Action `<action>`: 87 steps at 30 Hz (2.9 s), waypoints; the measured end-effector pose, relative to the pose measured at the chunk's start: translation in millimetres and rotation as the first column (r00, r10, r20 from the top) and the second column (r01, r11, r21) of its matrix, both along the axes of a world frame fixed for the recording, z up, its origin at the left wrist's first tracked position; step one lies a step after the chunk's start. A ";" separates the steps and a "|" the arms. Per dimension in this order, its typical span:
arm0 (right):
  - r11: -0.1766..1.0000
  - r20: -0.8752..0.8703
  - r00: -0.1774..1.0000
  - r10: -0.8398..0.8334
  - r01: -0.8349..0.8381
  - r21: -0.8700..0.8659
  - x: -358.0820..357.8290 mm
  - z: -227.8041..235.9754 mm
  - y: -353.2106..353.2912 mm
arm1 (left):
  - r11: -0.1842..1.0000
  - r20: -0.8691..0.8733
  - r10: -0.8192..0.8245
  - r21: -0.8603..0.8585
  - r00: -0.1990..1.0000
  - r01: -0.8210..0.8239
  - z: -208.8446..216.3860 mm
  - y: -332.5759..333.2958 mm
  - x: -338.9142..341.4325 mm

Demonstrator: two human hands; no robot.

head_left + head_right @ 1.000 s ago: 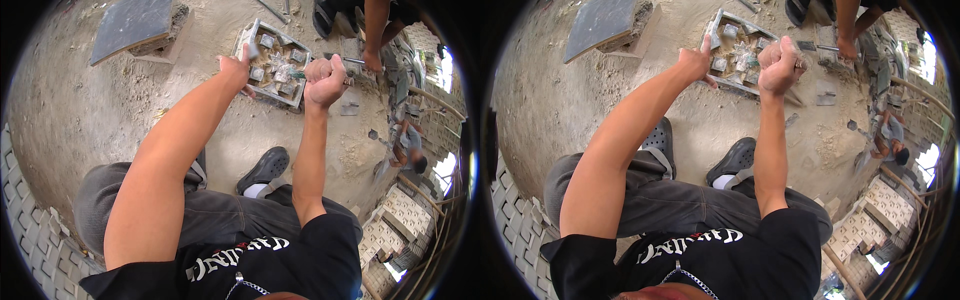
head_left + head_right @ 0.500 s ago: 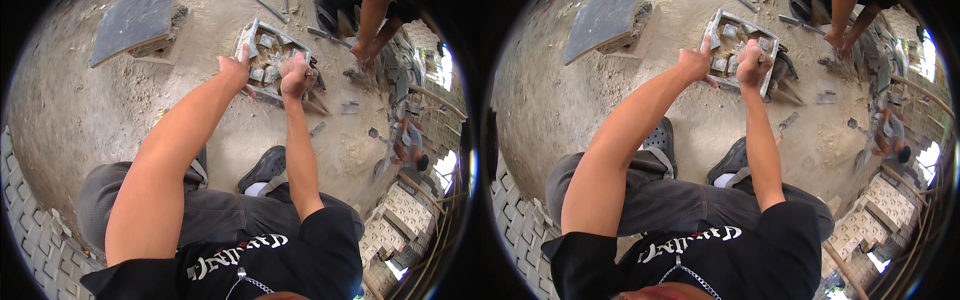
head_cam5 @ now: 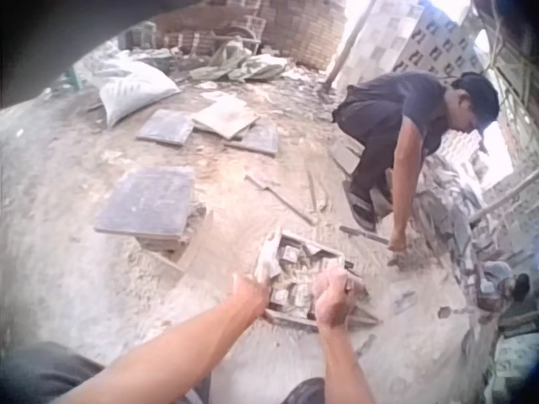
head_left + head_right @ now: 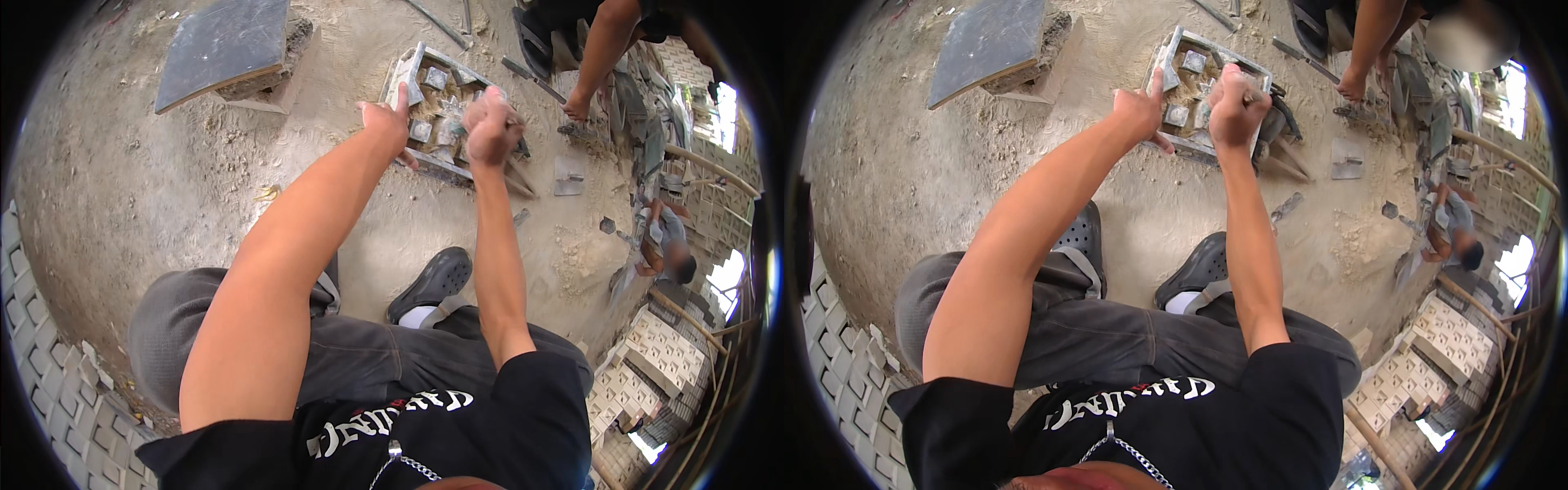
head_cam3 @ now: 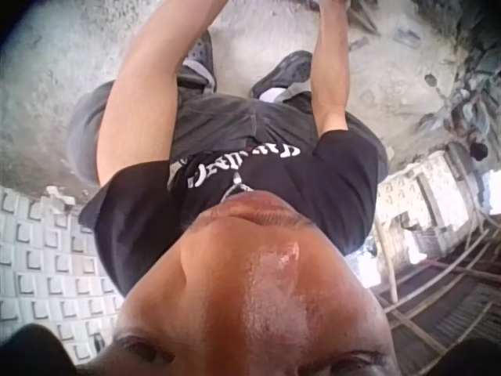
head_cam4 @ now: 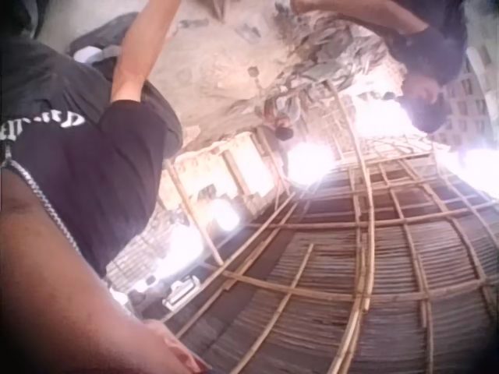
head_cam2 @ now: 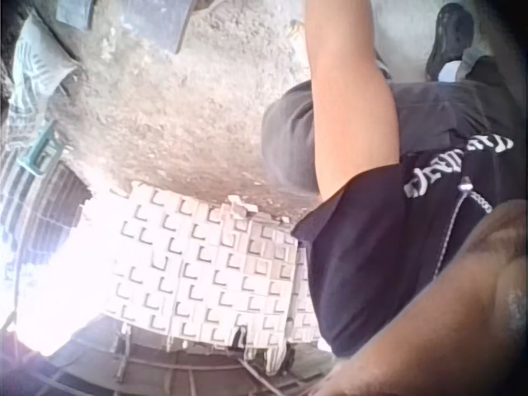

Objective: The person fills a metal mold with a dry material, spreads it evenly by hand, and then uses a pointed tool to repeatedly pack and level the material within the mold's pattern.

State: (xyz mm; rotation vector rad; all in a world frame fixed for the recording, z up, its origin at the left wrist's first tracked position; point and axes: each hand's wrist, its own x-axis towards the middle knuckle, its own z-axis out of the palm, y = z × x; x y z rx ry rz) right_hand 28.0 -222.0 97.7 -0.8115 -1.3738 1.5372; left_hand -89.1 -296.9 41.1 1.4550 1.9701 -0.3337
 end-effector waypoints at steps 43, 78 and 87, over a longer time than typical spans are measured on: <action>0.879 -0.489 0.870 0.061 -0.279 -0.386 64.7 18.5 2.4 | 0.655 -0.186 -0.125 0.722 0.975 0.221 -38.6 -1.6 16.9; 0.799 -0.568 0.768 0.296 -0.525 -0.293 71.6 63.8 49.4 | 0.522 0.836 -0.008 0.472 0.549 -0.710 22.2 40.1 77.6; 0.942 -0.112 0.994 0.007 -0.044 -0.334 113.1 -1.8 44.4 | 0.444 0.952 0.073 0.237 0.299 -0.864 32.3 69.3 56.4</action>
